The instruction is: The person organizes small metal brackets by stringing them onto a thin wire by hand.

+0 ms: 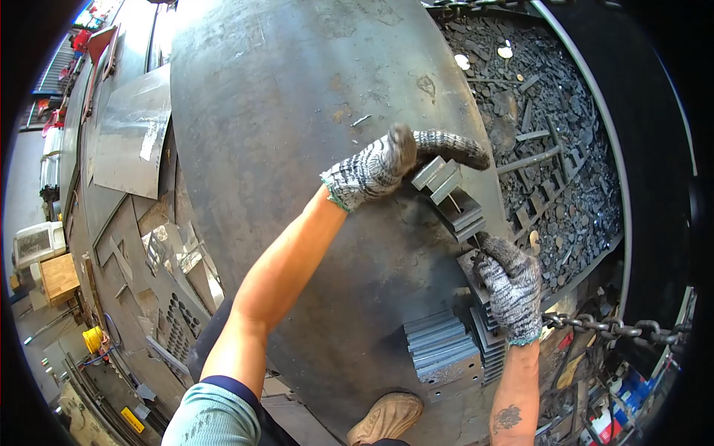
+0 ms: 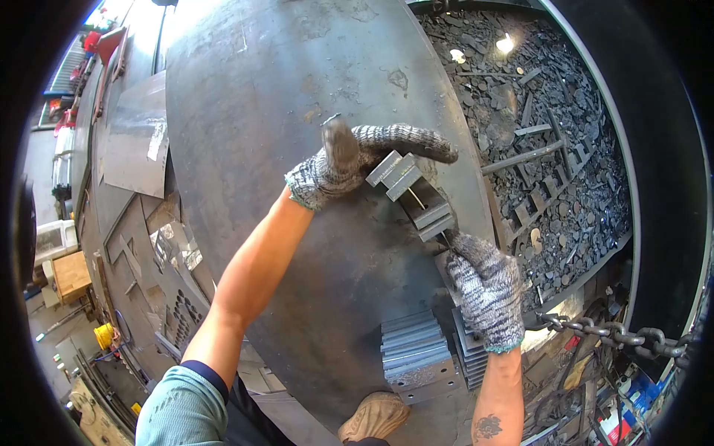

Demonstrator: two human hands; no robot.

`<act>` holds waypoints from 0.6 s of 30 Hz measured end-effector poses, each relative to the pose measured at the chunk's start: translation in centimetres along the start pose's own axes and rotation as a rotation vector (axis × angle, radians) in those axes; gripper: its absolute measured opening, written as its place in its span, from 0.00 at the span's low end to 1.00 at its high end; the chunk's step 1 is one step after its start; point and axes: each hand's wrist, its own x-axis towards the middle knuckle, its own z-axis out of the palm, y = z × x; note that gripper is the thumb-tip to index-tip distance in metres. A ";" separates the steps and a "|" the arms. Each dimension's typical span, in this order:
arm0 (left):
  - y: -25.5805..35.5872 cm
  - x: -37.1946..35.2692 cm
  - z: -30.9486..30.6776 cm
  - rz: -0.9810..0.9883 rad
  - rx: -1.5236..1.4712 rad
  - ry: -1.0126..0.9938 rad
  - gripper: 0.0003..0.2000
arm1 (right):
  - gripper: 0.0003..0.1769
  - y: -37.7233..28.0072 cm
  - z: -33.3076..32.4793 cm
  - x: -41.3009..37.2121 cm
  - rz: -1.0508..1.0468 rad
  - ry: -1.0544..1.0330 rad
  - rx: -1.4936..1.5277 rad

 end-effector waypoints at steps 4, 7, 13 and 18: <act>-2.0 0.0 1.8 0.016 -0.241 0.328 0.56 | 0.16 -0.7 -0.2 0.2 -0.004 -0.015 0.025; -2.0 -0.5 4.2 0.030 -0.686 0.566 0.53 | 0.13 0.4 0.8 -0.4 0.074 0.145 0.285; -3.6 -0.5 9.5 0.100 -0.405 1.019 0.26 | 0.13 2.3 -0.7 0.0 0.167 0.465 0.764; -3.0 -1.6 14.1 -0.209 -0.339 0.927 0.18 | 0.11 2.6 -3.3 -2.7 0.088 0.656 0.715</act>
